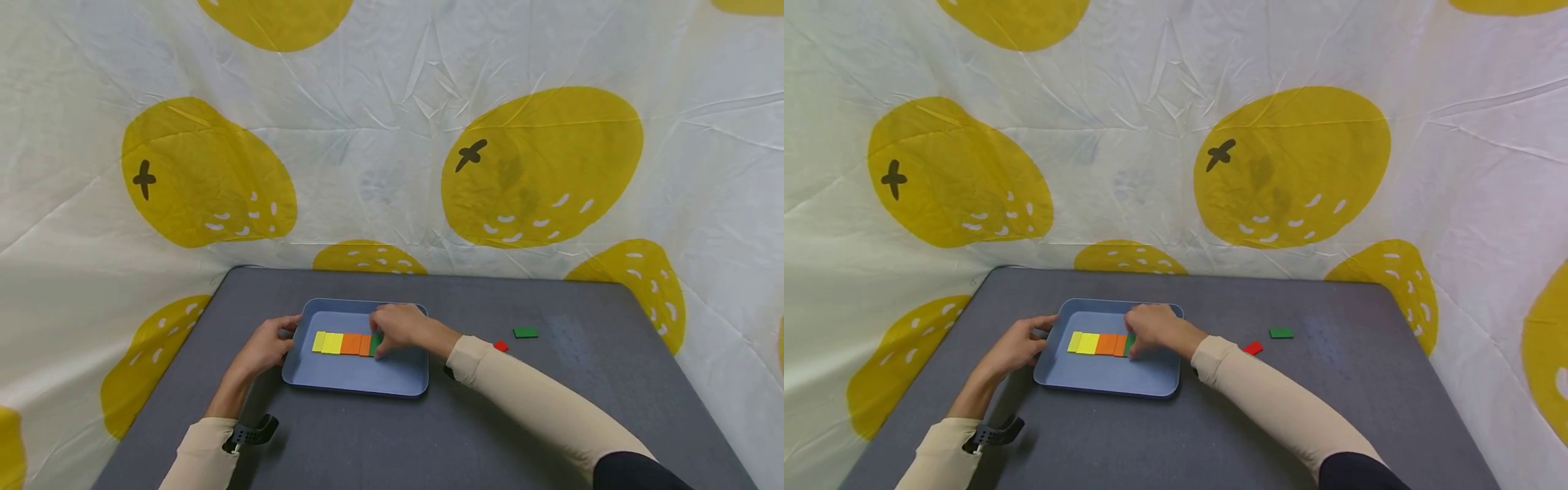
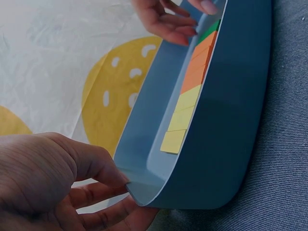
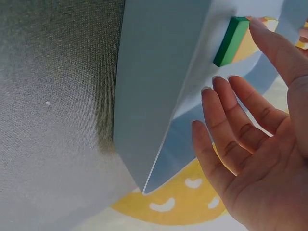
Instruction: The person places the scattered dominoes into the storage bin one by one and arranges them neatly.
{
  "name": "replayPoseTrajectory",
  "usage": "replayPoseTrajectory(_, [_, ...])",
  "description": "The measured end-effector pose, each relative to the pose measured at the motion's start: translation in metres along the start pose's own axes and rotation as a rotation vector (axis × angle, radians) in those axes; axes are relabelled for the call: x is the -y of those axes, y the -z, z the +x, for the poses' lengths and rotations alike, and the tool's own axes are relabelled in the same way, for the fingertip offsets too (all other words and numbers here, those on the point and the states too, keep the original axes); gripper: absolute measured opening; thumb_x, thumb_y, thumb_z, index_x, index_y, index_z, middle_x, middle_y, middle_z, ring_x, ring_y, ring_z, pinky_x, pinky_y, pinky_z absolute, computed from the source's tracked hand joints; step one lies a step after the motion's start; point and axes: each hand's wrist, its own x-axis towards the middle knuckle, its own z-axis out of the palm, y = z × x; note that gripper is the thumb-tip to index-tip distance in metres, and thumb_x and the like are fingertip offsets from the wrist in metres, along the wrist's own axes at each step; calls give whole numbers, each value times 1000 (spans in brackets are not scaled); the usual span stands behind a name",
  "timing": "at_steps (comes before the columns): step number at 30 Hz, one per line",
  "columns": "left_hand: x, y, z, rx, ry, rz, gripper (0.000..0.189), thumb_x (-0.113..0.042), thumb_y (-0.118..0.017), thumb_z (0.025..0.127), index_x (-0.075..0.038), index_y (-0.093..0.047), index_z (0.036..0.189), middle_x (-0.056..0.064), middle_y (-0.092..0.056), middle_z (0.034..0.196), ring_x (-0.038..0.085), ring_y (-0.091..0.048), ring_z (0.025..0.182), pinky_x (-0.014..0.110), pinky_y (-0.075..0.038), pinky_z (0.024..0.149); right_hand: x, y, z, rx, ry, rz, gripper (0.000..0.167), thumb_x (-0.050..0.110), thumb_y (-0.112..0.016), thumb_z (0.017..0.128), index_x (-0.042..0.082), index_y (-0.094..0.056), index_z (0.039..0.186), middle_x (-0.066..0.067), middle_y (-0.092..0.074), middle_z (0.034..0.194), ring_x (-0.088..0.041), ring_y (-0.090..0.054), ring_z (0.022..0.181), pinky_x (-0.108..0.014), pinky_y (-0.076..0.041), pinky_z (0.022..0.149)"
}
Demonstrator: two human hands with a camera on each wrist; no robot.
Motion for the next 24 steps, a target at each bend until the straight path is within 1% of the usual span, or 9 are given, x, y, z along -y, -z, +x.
replayPoseTrajectory(6, [0,1,0,4,-18,-7,59,6,-55,93,1,-45,151,28,-56,133,27,-65,85,36,-53,56,-5,7,-14,-37,9,47,52,48,-85,79,16,-71,119,4,-65,102,-12,-60,92,-36,-53,77])
replayPoseTrajectory(12, [2,0,-5,13,-24,-21,59,5,-54,94,1,-43,152,28,-56,134,25,-66,79,36,-54,57,-9,8,-29,-63,2,87,51,45,-85,80,15,-71,119,1,-65,104,-14,-60,91,-38,-53,76])
replayPoseTrajectory(17, [2,0,-9,14,-19,-20,59,5,-53,94,1,-44,152,29,-55,135,26,-66,82,36,-55,58,-17,9,-42,-88,-23,143,51,44,-85,80,14,-71,118,-1,-67,107,-16,-62,95,-42,-53,79])
replayPoseTrajectory(24, [0,-1,-5,11,-15,-21,58,5,-53,95,0,-45,152,29,-54,136,30,-68,94,38,-57,61,-31,19,-58,-137,-57,196,51,43,-85,80,13,-71,119,-1,-67,107,-17,-61,98,-45,-52,82])
